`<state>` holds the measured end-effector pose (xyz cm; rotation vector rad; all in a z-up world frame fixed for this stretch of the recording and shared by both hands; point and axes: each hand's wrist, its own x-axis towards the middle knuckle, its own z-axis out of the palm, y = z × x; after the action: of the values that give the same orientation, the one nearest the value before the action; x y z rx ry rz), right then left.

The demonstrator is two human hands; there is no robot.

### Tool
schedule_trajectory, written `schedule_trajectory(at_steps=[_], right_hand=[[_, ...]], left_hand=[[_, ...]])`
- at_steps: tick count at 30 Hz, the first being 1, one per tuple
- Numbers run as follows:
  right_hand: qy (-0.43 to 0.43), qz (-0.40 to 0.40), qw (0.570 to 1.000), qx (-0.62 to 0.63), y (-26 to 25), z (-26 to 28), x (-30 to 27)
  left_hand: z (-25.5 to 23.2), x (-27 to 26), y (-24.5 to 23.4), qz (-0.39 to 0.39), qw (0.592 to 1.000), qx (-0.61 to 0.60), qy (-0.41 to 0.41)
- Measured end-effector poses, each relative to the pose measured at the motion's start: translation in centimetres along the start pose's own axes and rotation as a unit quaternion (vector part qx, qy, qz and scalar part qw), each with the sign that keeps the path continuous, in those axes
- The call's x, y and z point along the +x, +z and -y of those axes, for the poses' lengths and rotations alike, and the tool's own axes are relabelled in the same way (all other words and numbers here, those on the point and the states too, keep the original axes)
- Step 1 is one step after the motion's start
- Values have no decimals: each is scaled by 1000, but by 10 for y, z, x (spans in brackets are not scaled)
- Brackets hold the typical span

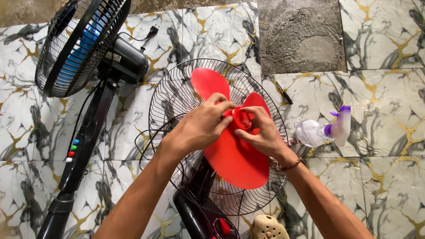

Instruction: The person assembles a black electric fan by attaching the front grille, securing the motor housing, and mounting a red fan blade. They then handle a second fan with blue blades, removing its front grille and detaching the blade from the motor shaft.

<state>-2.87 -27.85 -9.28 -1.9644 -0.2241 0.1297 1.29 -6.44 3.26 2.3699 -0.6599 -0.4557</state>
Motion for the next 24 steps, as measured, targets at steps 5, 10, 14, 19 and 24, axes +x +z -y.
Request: schedule_trajectory(at_steps=[5, 10, 14, 19, 24], right_hand=[[112, 17, 968, 225, -28, -24, 4], [54, 87, 956, 276, -29, -26, 2], [-25, 55, 978, 198, -8, -11, -6], [-77, -6, 997, 21, -6, 12, -9], [-144, -14, 986, -81, -5, 34, -7]], left_hand=[[3, -8, -8, -131, 983, -125, 23], [5, -8, -9, -8, 999, 13, -28], [12, -20, -6, 83, 988, 123, -41], [20, -36, -11, 147, 968, 191, -66], [5, -44, -17, 103, 989, 87, -63]])
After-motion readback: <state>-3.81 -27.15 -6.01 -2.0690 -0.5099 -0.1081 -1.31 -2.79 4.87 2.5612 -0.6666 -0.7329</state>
